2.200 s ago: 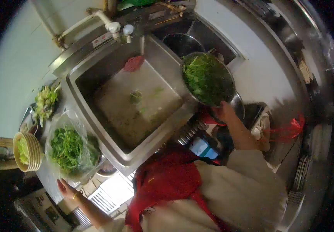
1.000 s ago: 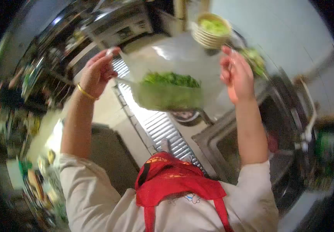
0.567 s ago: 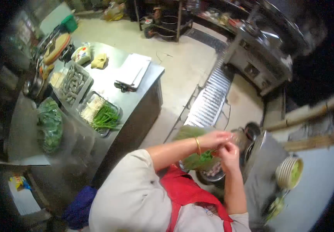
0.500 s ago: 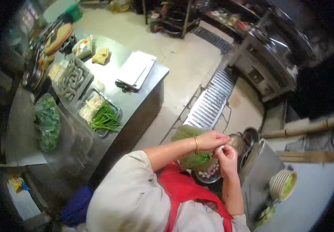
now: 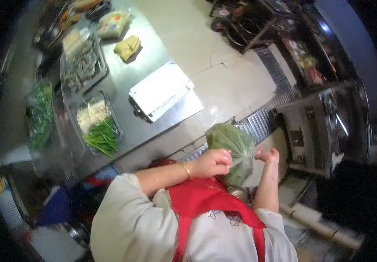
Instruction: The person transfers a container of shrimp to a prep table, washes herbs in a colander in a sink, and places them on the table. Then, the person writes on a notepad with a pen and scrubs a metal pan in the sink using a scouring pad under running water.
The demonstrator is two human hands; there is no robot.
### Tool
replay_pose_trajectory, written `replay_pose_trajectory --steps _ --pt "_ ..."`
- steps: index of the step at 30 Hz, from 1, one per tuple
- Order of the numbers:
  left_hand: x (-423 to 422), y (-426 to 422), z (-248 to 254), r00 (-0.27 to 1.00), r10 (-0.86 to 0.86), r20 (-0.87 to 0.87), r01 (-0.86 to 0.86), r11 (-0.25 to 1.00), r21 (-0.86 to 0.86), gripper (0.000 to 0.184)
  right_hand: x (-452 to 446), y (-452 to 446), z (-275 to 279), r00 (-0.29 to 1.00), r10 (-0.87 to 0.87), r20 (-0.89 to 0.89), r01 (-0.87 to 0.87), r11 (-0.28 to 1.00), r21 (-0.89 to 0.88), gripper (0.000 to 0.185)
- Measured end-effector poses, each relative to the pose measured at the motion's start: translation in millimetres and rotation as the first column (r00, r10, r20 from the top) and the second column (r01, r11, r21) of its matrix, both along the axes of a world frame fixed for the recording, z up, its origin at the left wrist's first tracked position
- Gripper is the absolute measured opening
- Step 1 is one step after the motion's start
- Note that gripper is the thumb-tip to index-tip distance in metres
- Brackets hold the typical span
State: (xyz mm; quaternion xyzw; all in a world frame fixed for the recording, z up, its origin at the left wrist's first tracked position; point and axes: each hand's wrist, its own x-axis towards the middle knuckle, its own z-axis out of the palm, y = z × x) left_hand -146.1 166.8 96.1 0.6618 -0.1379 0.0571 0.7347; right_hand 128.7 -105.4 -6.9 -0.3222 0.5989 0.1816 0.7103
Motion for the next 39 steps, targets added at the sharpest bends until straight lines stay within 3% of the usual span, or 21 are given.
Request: replay_pose_trajectory --steps 1,3,5,7,9,11,13,14,16,17,19,21,22,23,25,28,31,33,36,37,39 --pt "22 0 -12 1.000 0.016 -0.016 -0.015 1.000 0.013 0.008 24 10 -10 0.995 0.096 0.025 -0.095 0.994 -0.048 0.049" --pt "67 3 -25 0.959 0.000 -0.283 -0.087 0.952 -0.294 0.007 70 47 -20 0.893 0.372 0.252 -0.360 0.928 -0.095 0.057" --pt "122 16 -24 0.940 0.094 -0.327 -0.277 0.768 -0.577 0.010 86 88 7 0.528 0.606 0.595 -0.645 0.742 -0.184 0.066" --pt "177 22 -10 0.926 0.163 -0.341 -0.338 0.759 -0.556 0.029 103 106 34 0.250 0.610 0.752 -0.928 0.372 0.007 0.080" --pt "231 25 10 0.847 0.199 -0.494 -0.463 0.732 -0.499 0.043 72 180 135 0.122 0.816 0.565 -0.940 0.278 -0.197 0.081" --pt "271 27 -9 0.851 0.256 -0.459 -0.427 0.846 -0.320 0.060 90 199 141 -0.361 0.721 0.591 -0.849 0.008 -0.529 0.083" --pt "295 40 -4 0.800 0.435 -0.413 -0.536 0.827 -0.169 0.061 135 215 132 -0.632 0.569 0.525 -0.683 -0.091 -0.724 0.079" --pt "305 49 -9 0.810 0.339 -0.478 -0.530 0.773 -0.350 0.047 156 223 133 -0.660 0.534 0.529 -0.684 -0.133 -0.718 0.078" --pt "301 86 22 0.726 0.386 -0.569 -0.370 0.917 0.149 0.034 207 245 128 -0.635 0.593 0.495 -0.706 -0.186 -0.683 0.074" --pt "298 102 33 0.673 0.425 -0.605 -0.227 0.897 0.379 0.029 231 262 137 -0.269 0.669 0.693 -0.919 0.038 -0.393 0.076" --pt "310 108 20 0.742 0.542 -0.394 -0.529 0.835 0.153 0.019 259 294 145 0.026 0.621 0.784 -0.899 0.357 -0.253 0.079" --pt "334 116 33 0.759 0.640 -0.119 -0.648 0.760 -0.052 0.018 275 310 87 -0.688 0.539 0.486 -0.645 -0.146 -0.750 0.081" --pt "348 123 43 0.758 0.649 0.065 -0.641 0.760 -0.111 0.018 286 320 35 -0.939 0.333 -0.085 -0.004 -0.257 -0.966 0.072" --pt "355 124 54 0.861 0.485 -0.154 -0.506 0.786 -0.355 0.020 292 334 18 -0.950 0.312 -0.019 -0.028 -0.148 -0.989 0.060" --pt "366 145 54 0.728 0.665 0.164 -0.659 0.746 -0.101 0.029 300 372 12 -0.949 0.314 0.020 -0.040 -0.057 -0.998 0.047" --pt "347 192 62 0.553 0.794 0.252 -0.833 0.539 0.127 0.041 312 436 38 -0.910 0.410 -0.055 -0.003 -0.140 -0.990 0.036" --pt "301 211 71 0.505 0.770 -0.389 -0.859 0.490 -0.144 0.046 282 481 128 -0.910 0.392 -0.138 0.101 -0.113 -0.988 0.012" --pt "278 197 0 0.326 0.867 -0.376 -0.945 0.283 -0.166 0.041 283 509 150 -0.967 0.240 0.080 -0.108 -0.108 -0.988 0.017" --pt "214 137 -32 0.073 0.769 -0.635 -0.990 0.134 0.049 0.026 263 547 174 -0.941 0.201 0.274 -0.307 -0.156 -0.939 0.019" --pt "203 96 -71 -0.217 0.729 -0.649 -0.962 -0.044 0.271 0.022 253 563 179 -0.929 0.180 0.325 -0.355 -0.173 -0.919 0.018" --pt "182 14 -140 -0.314 0.404 -0.859 -0.942 -0.018 0.336 0.026 232 593 185 -0.897 0.136 0.421 -0.442 -0.224 -0.869 0.018"
